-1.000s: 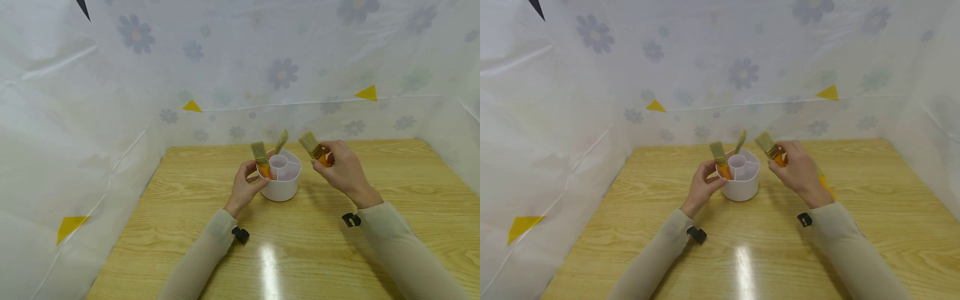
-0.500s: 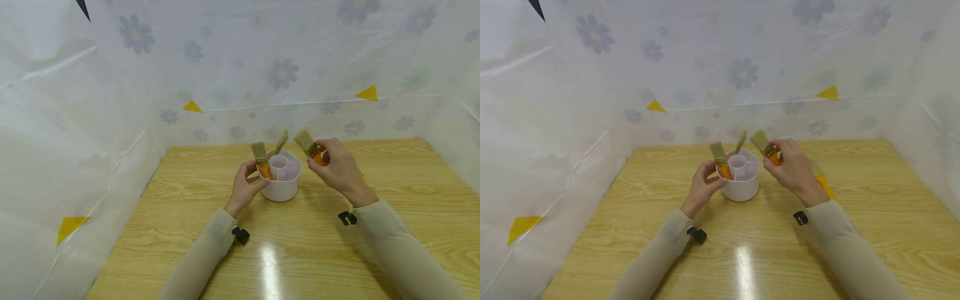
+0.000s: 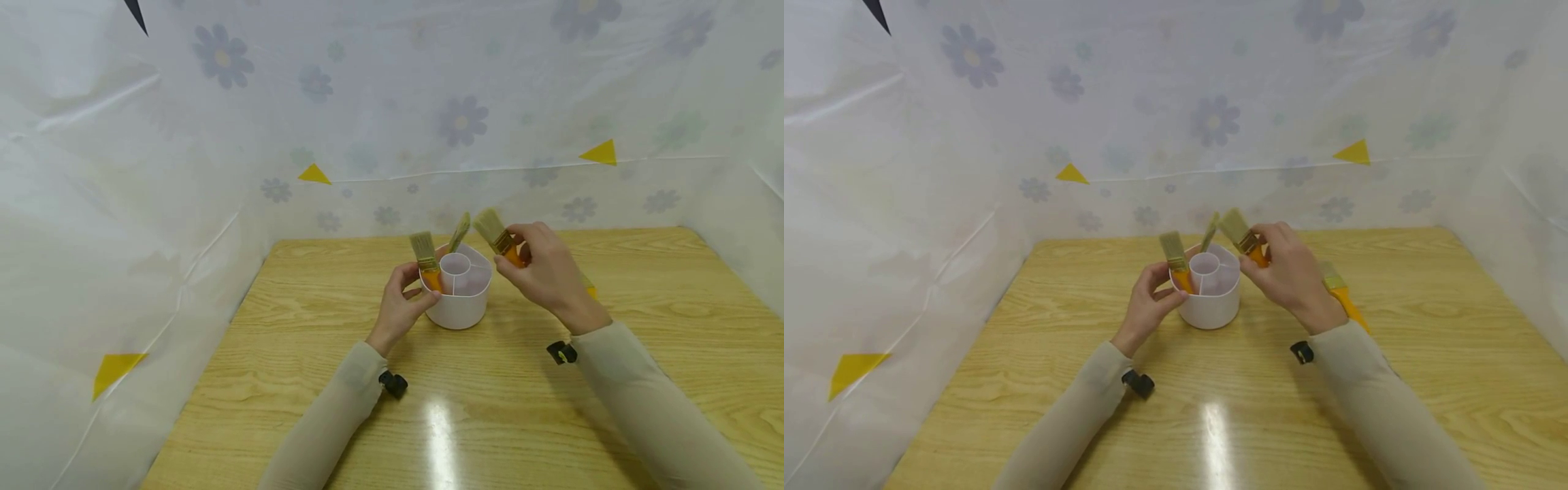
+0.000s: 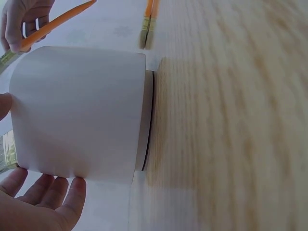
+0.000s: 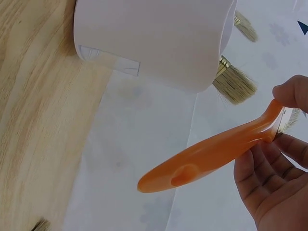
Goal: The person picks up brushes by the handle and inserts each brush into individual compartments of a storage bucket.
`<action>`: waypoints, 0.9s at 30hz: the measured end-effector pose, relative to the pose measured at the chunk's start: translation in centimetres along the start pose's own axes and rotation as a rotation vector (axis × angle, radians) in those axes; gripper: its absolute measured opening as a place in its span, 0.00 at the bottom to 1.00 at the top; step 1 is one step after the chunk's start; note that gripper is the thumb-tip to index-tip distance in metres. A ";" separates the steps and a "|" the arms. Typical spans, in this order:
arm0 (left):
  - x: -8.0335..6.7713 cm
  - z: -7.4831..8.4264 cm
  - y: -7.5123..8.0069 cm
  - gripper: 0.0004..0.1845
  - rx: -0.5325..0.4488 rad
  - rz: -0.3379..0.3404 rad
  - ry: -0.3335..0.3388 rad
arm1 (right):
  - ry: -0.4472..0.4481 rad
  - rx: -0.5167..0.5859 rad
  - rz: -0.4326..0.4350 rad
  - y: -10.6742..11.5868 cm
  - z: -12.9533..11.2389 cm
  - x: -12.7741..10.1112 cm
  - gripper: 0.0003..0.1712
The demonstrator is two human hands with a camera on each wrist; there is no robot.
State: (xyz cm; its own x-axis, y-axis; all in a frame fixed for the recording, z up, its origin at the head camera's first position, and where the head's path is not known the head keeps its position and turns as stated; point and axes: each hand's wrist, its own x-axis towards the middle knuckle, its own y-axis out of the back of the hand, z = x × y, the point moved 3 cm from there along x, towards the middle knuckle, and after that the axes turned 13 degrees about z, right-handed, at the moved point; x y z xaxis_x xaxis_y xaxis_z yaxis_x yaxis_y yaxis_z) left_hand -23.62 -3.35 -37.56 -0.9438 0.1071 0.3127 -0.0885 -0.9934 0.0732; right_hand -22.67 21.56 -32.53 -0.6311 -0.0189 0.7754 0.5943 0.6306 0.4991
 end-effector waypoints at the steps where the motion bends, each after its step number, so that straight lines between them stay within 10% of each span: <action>1: 0.0 0.0 0.0 0.31 0.000 0.000 0.000 | 0.003 0.003 0.001 0.0 -0.1 0.1 0.26; 27: 0.0 -0.1 0.0 0.32 -0.018 0.003 0.001 | 0.054 0.071 0.033 -0.7 -1.8 1.5 0.25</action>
State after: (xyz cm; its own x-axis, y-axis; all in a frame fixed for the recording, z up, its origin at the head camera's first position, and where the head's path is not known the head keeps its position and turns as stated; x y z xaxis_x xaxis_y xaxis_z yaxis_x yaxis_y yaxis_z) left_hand -23.66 -3.32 -37.65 -0.9443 0.1045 0.3122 -0.0918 -0.9942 0.0554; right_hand -23.13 19.68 -30.96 -0.5827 -0.0374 0.8118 0.5768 0.6847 0.4456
